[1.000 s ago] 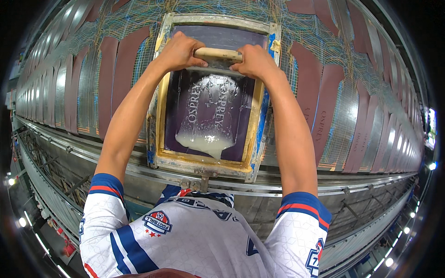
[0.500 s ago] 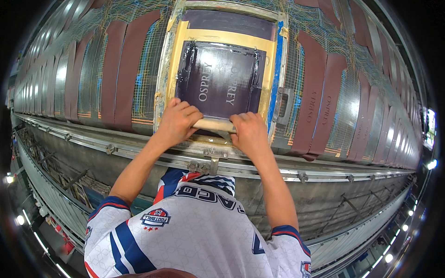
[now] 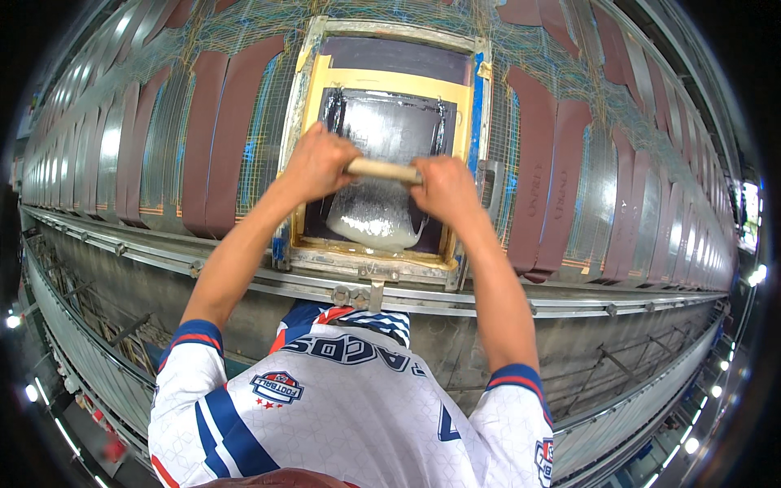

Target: The person repeatedly uses a squeegee to pull white ink across a screen-printing frame labeled 'OSPREY' over a moving conveyor of fabric panels. The person maintains a steady rhythm, repositioning the squeegee and frame as needed to continue the printing stroke.

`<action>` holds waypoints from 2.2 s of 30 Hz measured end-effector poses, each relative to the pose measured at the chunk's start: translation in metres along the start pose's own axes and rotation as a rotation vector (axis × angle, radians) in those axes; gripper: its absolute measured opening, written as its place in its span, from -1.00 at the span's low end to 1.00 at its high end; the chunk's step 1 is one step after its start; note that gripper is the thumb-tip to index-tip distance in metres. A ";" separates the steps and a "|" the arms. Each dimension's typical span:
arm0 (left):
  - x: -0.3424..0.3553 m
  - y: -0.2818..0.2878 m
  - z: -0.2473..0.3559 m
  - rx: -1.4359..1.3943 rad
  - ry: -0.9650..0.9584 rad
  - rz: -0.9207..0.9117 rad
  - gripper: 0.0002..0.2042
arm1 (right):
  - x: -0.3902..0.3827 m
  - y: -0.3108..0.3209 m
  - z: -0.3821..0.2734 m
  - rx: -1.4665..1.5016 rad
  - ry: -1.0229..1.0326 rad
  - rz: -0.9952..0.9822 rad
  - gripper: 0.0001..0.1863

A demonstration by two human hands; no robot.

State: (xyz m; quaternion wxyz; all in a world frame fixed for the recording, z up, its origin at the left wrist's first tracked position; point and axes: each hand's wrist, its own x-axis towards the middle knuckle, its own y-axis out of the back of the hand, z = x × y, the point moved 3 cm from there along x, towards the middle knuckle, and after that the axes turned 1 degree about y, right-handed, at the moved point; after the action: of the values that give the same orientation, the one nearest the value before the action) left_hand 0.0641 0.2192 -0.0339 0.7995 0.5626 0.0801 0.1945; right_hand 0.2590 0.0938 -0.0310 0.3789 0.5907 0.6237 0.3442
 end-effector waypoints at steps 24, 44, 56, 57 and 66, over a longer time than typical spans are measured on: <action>0.060 -0.019 -0.044 -0.112 0.035 -0.044 -0.77 | 0.056 0.003 0.049 -0.027 -0.093 -0.104 -0.74; 0.079 0.004 -0.040 -0.039 0.043 -0.010 -0.74 | 0.070 0.034 0.054 -0.024 -0.069 -0.094 -0.65; 0.194 0.006 -0.104 -0.025 0.087 -0.056 -0.58 | 0.172 0.064 0.126 0.101 -0.222 -0.183 -0.56; 0.188 0.006 -0.103 -0.015 0.077 -0.043 -0.58 | 0.168 0.063 0.122 0.113 -0.221 -0.184 -0.56; -0.004 -0.020 0.010 -0.125 0.051 -0.074 -0.73 | -0.017 -0.011 0.014 0.060 -0.059 -0.078 -0.68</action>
State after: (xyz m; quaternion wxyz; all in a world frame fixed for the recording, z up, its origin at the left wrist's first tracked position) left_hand 0.0684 0.2030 -0.0497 0.8374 0.5032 0.1087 0.1837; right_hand 0.2665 0.0761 -0.0457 0.3923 0.5868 0.6448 0.2931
